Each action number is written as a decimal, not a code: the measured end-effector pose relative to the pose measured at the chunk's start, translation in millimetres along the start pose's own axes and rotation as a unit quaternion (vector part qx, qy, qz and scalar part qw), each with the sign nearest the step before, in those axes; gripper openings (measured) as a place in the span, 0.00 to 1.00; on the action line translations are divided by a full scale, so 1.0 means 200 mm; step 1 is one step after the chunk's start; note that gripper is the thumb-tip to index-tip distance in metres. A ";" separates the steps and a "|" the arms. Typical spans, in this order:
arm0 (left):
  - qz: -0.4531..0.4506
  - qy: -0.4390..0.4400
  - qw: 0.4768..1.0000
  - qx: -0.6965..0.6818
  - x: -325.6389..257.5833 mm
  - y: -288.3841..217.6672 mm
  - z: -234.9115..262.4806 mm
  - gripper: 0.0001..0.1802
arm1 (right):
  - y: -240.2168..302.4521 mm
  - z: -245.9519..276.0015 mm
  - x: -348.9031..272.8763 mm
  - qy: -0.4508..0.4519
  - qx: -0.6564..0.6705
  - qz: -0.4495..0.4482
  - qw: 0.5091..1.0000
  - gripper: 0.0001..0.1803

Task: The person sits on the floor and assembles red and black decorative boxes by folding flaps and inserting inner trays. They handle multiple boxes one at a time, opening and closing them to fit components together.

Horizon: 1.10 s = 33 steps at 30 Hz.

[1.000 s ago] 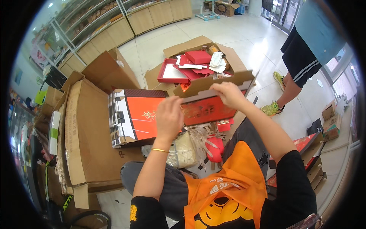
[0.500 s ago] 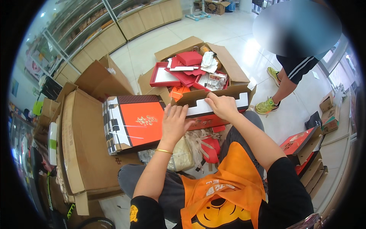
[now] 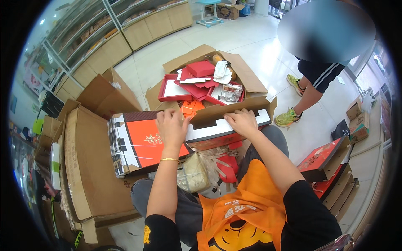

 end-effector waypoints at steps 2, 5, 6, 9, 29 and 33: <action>0.057 0.019 0.998 -0.036 0.00 0.05 -0.01 0.30 | -0.03 0.01 0.00 0.014 0.000 -0.015 1.000 0.18; 0.184 0.093 0.960 -0.189 -0.08 0.19 -0.20 0.35 | -0.06 0.05 0.00 -0.015 0.034 -0.031 0.999 0.17; 0.220 0.121 0.932 -0.260 -0.13 0.22 -0.27 0.36 | -0.07 0.06 0.00 -0.033 0.036 -0.024 0.999 0.17; 0.263 0.138 0.893 -0.338 -0.16 0.21 -0.33 0.34 | -0.10 0.06 -0.02 -0.066 0.046 -0.015 0.997 0.17; 0.388 0.112 0.893 -0.198 -0.29 0.29 -0.44 0.35 | -0.24 0.30 -0.10 -0.262 0.126 -0.093 0.952 0.64; 0.364 0.053 0.898 -0.241 -0.32 0.36 -0.42 0.34 | -0.23 0.26 -0.02 -0.235 0.124 -0.044 0.963 0.56</action>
Point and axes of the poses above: each hand's wrist, its own x-axis towards the middle knuckle, its own z-axis out of the back of the hand, y = z × x, the point moved 8 cm from there along x, towards the middle knuckle, and after that the axes turned 7 degrees about z, right-handed, at the moved point
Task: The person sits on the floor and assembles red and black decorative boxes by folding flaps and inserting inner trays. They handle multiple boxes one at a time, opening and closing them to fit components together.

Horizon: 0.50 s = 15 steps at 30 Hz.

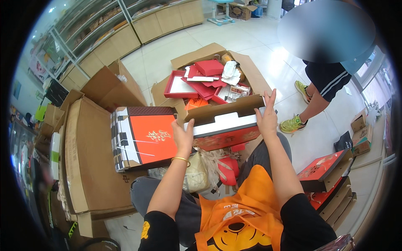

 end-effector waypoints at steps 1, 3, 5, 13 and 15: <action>-0.031 0.007 0.999 -0.002 -0.03 -0.03 -0.01 0.31 | -0.04 0.00 -0.01 0.004 -0.019 0.012 1.000 0.55; -0.098 0.025 0.995 -0.009 -0.11 -0.13 -0.02 0.26 | -0.15 -0.01 -0.01 0.035 -0.093 0.034 0.994 0.50; -0.142 -0.006 0.990 -0.006 -0.16 -0.15 0.01 0.22 | -0.18 -0.03 -0.02 0.050 -0.082 0.015 0.995 0.46; -0.180 0.046 0.983 0.002 -0.16 -0.19 -0.04 0.15 | -0.17 0.07 0.03 0.049 0.004 0.086 0.995 0.31; -0.229 0.063 0.971 0.013 -0.20 -0.25 -0.06 0.15 | -0.20 0.07 0.02 0.061 0.003 0.085 0.995 0.30</action>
Point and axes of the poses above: each hand's wrist, its own x-axis towards the middle knuckle, its own z-axis out of the back of the hand, y = z × x, the point moved 8 cm from there along x, towards the middle knuckle, and after that the axes turned 7 degrees about z, right-handed, at the moved point
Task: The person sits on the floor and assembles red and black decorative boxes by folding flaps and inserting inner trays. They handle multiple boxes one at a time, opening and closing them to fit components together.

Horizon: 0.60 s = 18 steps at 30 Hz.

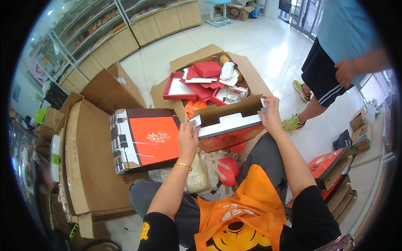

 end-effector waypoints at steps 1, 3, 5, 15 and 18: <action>-0.072 -0.009 0.997 0.012 -0.01 -0.01 0.01 0.17 | 0.01 0.00 0.00 0.010 0.010 0.008 1.000 0.29; -0.107 0.001 0.993 0.059 -0.02 0.02 0.00 0.20 | -0.03 -0.03 -0.01 0.037 0.064 -0.017 0.997 0.23; -0.111 0.034 0.987 0.110 -0.02 0.04 0.00 0.20 | 0.06 -0.04 -0.01 0.063 0.008 0.041 0.997 0.20; -0.050 0.115 0.974 0.187 0.03 0.08 0.04 0.18 | 0.13 -0.10 0.07 0.085 -0.104 0.049 0.990 0.13; -0.017 0.060 0.992 0.106 0.06 0.16 0.06 0.25 | 0.16 -0.08 0.13 0.054 -0.094 0.085 0.991 0.21</action>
Point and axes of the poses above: each hand's wrist, its own x-axis towards the middle knuckle, its own z-axis out of the back of the hand, y = z × x, the point moved 8 cm from there along x, towards the middle knuckle, and after that the axes turned 7 degrees about z, right-handed, at the moved point
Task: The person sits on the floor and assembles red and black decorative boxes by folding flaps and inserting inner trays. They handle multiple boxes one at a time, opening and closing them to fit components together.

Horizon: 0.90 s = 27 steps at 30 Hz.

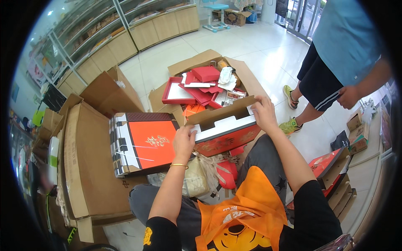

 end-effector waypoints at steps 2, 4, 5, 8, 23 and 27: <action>0.049 -0.024 0.996 -0.078 -0.02 -0.01 -0.01 0.32 | -0.06 0.01 -0.03 -0.011 0.058 -0.024 0.998 0.28; 0.024 -0.031 0.991 -0.127 -0.01 -0.11 0.00 0.35 | -0.15 0.00 -0.08 -0.018 0.145 -0.087 0.985 0.35; 0.013 -0.037 0.989 -0.146 0.00 -0.14 0.03 0.37 | -0.10 0.03 -0.07 -0.013 0.137 -0.080 0.987 0.40; -0.042 -0.005 0.995 -0.095 -0.02 -0.19 0.03 0.32 | -0.09 0.06 -0.07 0.013 0.158 -0.106 0.982 0.38; -0.115 0.000 0.991 -0.061 -0.12 -0.25 0.01 0.26 | -0.15 0.16 -0.18 0.157 0.064 -0.015 0.985 0.26; 0.012 0.155 0.971 -0.179 -0.05 -0.20 -0.06 0.40 | -0.22 0.10 -0.12 0.200 0.080 0.032 0.976 0.33</action>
Point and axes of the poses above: each hand's wrist, its own x-axis towards the middle knuckle, its own z-axis out of the back of the hand, y = z × x, the point moved 8 cm from there along x, towards the middle knuckle, and after that the axes turned 7 degrees about z, right-handed, at the moved point
